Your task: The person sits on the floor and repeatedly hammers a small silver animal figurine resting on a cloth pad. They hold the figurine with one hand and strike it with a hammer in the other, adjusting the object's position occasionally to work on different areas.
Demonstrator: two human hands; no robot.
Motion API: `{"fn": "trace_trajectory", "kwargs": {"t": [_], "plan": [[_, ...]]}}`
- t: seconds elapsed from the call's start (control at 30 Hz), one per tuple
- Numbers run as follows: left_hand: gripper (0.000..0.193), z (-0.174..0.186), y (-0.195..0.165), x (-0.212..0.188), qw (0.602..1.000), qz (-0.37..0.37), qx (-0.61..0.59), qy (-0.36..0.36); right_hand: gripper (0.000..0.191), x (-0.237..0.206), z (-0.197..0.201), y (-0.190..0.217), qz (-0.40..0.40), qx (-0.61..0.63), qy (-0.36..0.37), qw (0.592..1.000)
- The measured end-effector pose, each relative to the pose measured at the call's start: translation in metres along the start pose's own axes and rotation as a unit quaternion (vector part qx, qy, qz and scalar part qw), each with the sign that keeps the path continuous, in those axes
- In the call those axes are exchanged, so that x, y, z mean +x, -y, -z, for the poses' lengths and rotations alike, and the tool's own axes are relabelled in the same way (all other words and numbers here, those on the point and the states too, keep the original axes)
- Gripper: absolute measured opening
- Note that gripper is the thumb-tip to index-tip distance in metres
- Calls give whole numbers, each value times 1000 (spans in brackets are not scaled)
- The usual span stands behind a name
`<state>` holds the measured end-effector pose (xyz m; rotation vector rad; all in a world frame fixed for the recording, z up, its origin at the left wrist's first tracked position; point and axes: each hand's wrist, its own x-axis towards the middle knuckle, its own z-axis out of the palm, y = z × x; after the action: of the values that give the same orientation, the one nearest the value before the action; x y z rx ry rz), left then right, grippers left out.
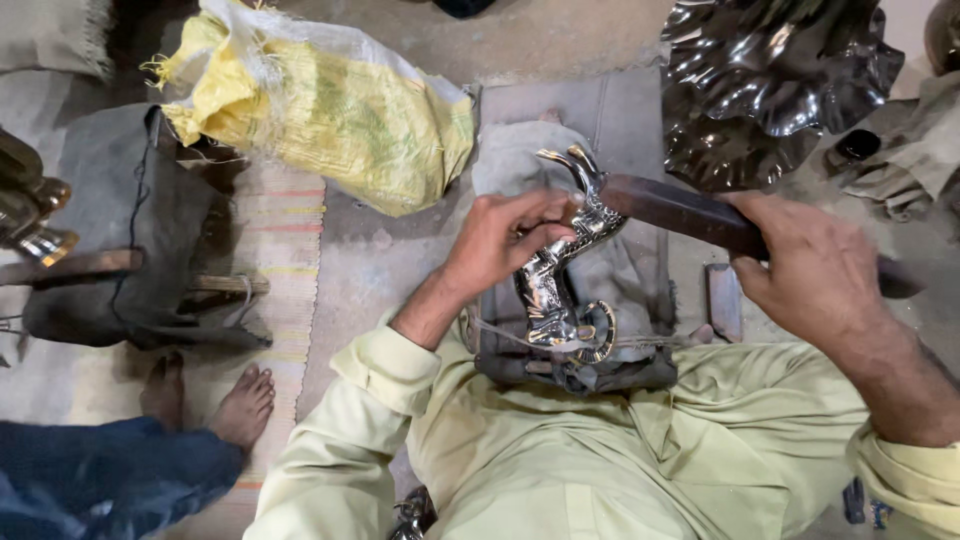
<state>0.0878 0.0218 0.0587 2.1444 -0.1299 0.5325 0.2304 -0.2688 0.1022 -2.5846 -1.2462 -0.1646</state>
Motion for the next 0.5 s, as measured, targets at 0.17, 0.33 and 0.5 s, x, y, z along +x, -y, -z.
{"fn": "trace_trajectory", "kwargs": {"t": [0.17, 0.33, 0.5], "plan": [[41, 2, -2, 12, 993, -41, 23, 107, 57, -17, -27, -10, -122, 246, 84, 958], [39, 2, 5, 20, 978, -112, 76, 161, 49, -41, -58, -5, -156, 287, 11, 945], [41, -1, 10, 17, 978, -105, 91, 159, 41, -55, -68, 1, -91, 234, -183, 950]]}}
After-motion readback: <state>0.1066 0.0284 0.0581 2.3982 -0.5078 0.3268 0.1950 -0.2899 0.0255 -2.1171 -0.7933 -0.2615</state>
